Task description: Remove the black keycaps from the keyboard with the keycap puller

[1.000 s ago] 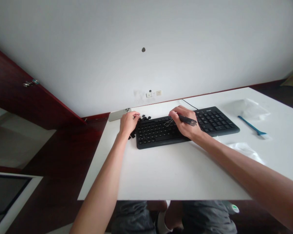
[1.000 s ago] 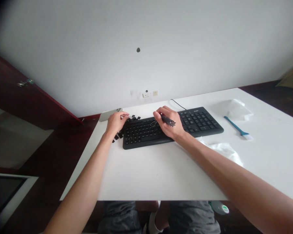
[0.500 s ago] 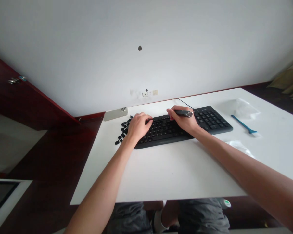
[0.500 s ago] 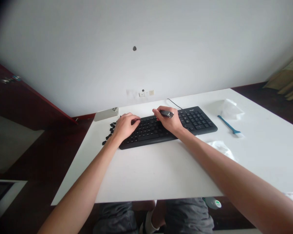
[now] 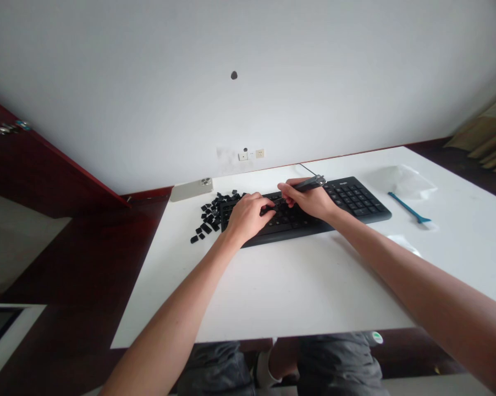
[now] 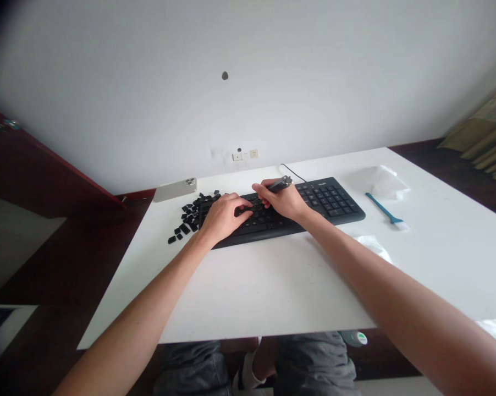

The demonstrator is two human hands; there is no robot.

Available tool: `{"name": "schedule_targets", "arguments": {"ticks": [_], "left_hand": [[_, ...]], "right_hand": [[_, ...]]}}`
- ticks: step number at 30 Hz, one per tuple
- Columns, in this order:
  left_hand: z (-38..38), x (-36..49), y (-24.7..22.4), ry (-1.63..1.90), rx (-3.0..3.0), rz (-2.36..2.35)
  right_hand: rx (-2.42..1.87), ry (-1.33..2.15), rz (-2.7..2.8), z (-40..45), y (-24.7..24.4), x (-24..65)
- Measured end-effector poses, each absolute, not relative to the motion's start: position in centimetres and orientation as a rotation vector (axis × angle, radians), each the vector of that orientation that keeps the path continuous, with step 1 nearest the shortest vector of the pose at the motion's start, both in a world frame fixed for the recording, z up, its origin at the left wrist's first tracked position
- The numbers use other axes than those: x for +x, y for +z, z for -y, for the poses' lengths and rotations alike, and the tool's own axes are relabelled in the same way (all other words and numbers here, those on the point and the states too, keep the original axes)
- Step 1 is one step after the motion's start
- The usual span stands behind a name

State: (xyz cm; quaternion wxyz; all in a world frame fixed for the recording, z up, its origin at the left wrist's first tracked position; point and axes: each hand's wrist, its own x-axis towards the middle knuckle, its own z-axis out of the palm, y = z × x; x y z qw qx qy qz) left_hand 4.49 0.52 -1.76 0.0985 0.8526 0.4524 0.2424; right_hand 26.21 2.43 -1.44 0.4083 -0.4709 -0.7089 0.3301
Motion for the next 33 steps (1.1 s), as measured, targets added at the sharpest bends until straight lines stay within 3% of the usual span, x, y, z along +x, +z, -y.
{"name": "schedule_targets", "arguments": {"ticks": [17,25,33], "left_hand": [[-0.1,5.2,-1.5,0.739,2.474,-1.412],[0.0,5.5,-1.3,0.694,2.516,-1.457],[-0.1,5.1,-1.2,0.663,2.491,-1.456]], "right_hand": [[-1.100,1.134,1.838,-2.9,-1.2,27.0],[-1.195,0.799,2.090,-2.0,0.0,27.1],[-1.044,0.820,2.247,-2.6,1.0,27.1]]}}
